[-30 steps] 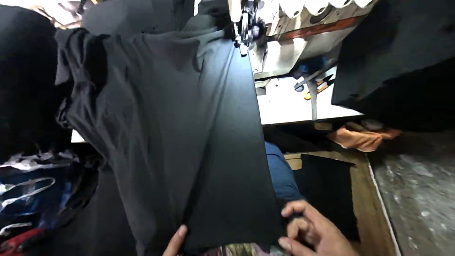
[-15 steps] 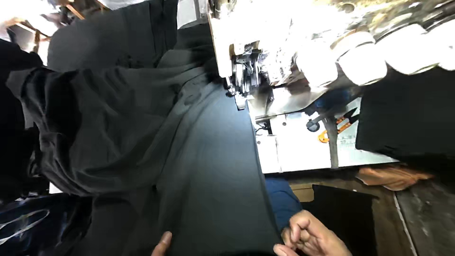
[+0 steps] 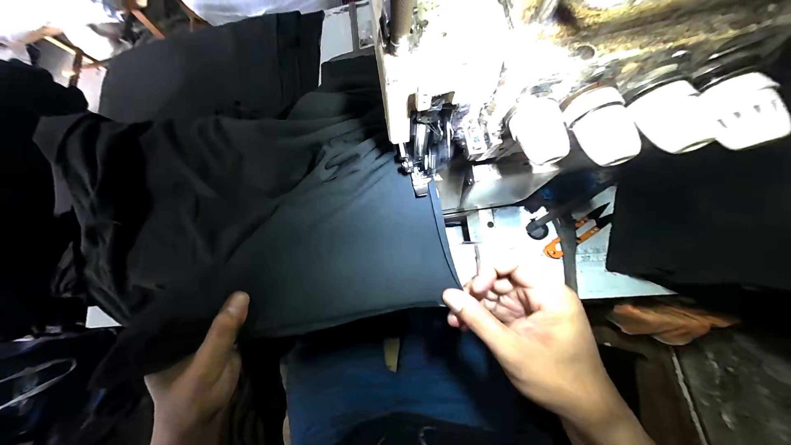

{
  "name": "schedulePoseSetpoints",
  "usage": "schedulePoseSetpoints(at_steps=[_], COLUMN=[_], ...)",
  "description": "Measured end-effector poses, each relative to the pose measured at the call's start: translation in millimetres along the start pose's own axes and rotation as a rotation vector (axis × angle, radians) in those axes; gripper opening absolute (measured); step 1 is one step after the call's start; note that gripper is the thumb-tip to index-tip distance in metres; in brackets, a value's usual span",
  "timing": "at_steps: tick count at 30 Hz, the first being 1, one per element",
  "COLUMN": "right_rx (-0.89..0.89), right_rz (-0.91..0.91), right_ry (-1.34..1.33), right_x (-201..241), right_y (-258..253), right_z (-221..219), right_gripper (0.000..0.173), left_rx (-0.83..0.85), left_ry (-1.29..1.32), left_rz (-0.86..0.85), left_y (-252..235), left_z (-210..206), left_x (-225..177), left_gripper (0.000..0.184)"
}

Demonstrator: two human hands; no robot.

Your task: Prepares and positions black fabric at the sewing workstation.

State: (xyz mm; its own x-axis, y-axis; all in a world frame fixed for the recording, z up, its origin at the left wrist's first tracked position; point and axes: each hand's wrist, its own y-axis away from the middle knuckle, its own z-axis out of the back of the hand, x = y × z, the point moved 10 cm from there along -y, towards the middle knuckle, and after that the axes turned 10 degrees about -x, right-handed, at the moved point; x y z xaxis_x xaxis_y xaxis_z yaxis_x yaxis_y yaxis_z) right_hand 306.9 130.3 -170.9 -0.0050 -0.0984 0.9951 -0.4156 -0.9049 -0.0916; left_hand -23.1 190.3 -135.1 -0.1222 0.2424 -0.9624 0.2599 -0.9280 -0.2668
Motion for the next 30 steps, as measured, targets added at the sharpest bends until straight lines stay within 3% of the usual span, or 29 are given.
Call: schedulePoseSetpoints(at_steps=[3, 8, 13, 17, 21, 23, 25, 26, 27, 28, 29, 30], right_rx=[0.007, -0.068, -0.059, -0.032, 0.075, 0.047, -0.006, -0.023, -0.023, -0.019, -0.012, -0.005], right_rz=[0.062, 0.143, 0.113, 0.074, -0.075, -0.137, -0.196, -0.211, -0.210, -0.207, -0.213, -0.227], right_ry=[0.061, 0.185, 0.162, 0.000, -0.016, 0.040, 0.030, -0.001, -0.032, -0.052, -0.069, -0.086], right_x=[5.3, 8.2, 6.8, 4.4, -12.7, -20.2, -28.0, -31.6, -33.5, -35.2, -37.0, -37.5], right_y=[-21.5, -48.2, -43.1, -21.4, -3.5, -5.1, -9.2, -10.2, -12.1, -13.4, -12.5, -10.8], right_z=[-6.4, -13.1, -13.9, -22.1, -55.4, -65.3, -69.6, -71.6, -73.1, -74.5, -76.0, -78.0], right_gripper=[0.010, 0.016, 0.020, 0.015, 0.015, 0.015, 0.012, 0.012, 0.011, 0.011, 0.011, 0.011], left_rx=[-0.042, -0.105, -0.218, -0.278, -0.307, -0.087, 0.566, 0.884, 1.072, 1.085, 0.943, 0.698], left_ry=[-0.002, 0.018, 0.080, 0.053, 0.048, 0.096, 0.276, 0.351, 0.347, 0.294, 0.225, 0.136], left_rz=[0.033, 0.177, 0.333, 0.405, 0.557, 0.760, 0.879, 0.779, 0.535, 0.282, 0.075, -0.099], left_y=[-23.3, -51.4, -55.1, -28.7, 54.8, 126.9, 195.1, 203.5, 182.7, 140.2, 85.8, 27.9], left_z=[-9.1, -31.5, -35.0, -21.2, -8.2, -25.1, -65.9, -84.3, -98.5, -108.4, -113.6, -117.8], left_x=[5.1, 29.4, 75.2, 82.3, 82.4, 81.7, 61.3, 35.8, 3.7, -28.4, -53.6, -69.6], left_gripper=[0.031, 0.009, 0.005, 0.012, 0.008, 0.025, 0.050, 0.061, 0.061, 0.050, 0.039, 0.029])
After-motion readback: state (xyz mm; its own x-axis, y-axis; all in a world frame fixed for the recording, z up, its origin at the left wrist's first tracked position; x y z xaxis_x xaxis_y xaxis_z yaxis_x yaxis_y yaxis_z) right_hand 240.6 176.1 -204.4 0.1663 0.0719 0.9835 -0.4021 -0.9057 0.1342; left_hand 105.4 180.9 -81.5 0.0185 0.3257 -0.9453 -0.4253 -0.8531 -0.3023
